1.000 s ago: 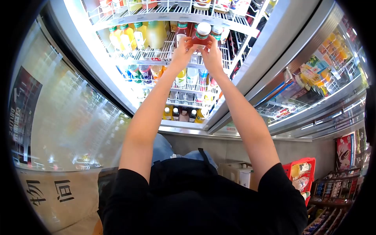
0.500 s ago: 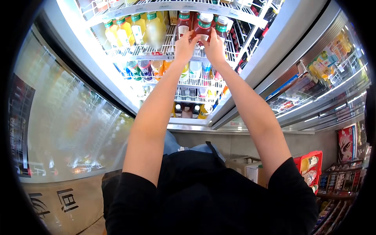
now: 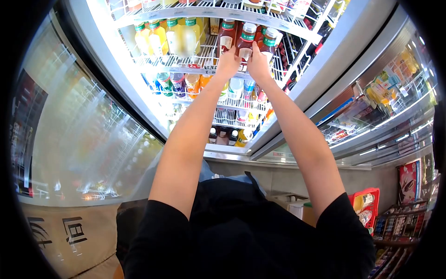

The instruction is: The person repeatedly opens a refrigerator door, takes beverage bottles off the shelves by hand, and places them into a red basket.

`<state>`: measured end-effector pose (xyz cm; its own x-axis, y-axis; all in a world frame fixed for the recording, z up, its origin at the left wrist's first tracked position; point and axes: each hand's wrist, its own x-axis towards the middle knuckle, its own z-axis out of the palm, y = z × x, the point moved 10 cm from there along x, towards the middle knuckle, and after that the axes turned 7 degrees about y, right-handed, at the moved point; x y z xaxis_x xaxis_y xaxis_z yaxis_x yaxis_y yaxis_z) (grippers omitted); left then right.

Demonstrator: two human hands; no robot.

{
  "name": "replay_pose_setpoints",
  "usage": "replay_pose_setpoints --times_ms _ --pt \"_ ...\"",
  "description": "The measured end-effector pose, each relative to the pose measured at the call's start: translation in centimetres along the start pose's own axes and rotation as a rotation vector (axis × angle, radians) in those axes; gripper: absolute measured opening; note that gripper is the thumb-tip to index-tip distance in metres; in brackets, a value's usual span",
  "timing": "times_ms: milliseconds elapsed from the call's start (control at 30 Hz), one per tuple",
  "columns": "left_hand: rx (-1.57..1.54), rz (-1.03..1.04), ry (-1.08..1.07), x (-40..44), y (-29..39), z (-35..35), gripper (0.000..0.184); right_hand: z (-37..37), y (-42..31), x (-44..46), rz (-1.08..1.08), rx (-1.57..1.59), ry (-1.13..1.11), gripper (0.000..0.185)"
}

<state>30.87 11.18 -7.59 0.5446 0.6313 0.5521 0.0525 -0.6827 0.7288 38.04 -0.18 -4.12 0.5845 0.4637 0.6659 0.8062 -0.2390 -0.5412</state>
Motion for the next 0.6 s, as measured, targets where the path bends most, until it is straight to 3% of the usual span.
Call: replay_pose_setpoints --times_ms 133,267,300,433,600 --pt "-0.037 -0.100 0.092 -0.6 0.4 -1.2 0.050 -1.4 0.1 -1.4 -0.031 -0.007 -0.015 0.058" --pt "-0.145 -0.091 0.238 -3.4 2.7 -2.6 0.040 -3.7 0.1 -3.4 -0.050 0.072 0.023 0.047" --pt "-0.208 -0.147 0.230 -4.3 2.6 -2.3 0.036 -5.4 -1.3 -4.1 -0.005 0.182 0.009 0.039" --pt "-0.221 -0.231 0.216 -7.9 5.1 -2.8 0.034 -7.3 -1.3 -7.0 0.207 0.411 -0.161 0.041" --pt "-0.269 -0.217 0.184 -10.2 11.0 -3.4 0.031 -12.9 -2.8 -9.9 0.263 0.541 -0.249 0.041"
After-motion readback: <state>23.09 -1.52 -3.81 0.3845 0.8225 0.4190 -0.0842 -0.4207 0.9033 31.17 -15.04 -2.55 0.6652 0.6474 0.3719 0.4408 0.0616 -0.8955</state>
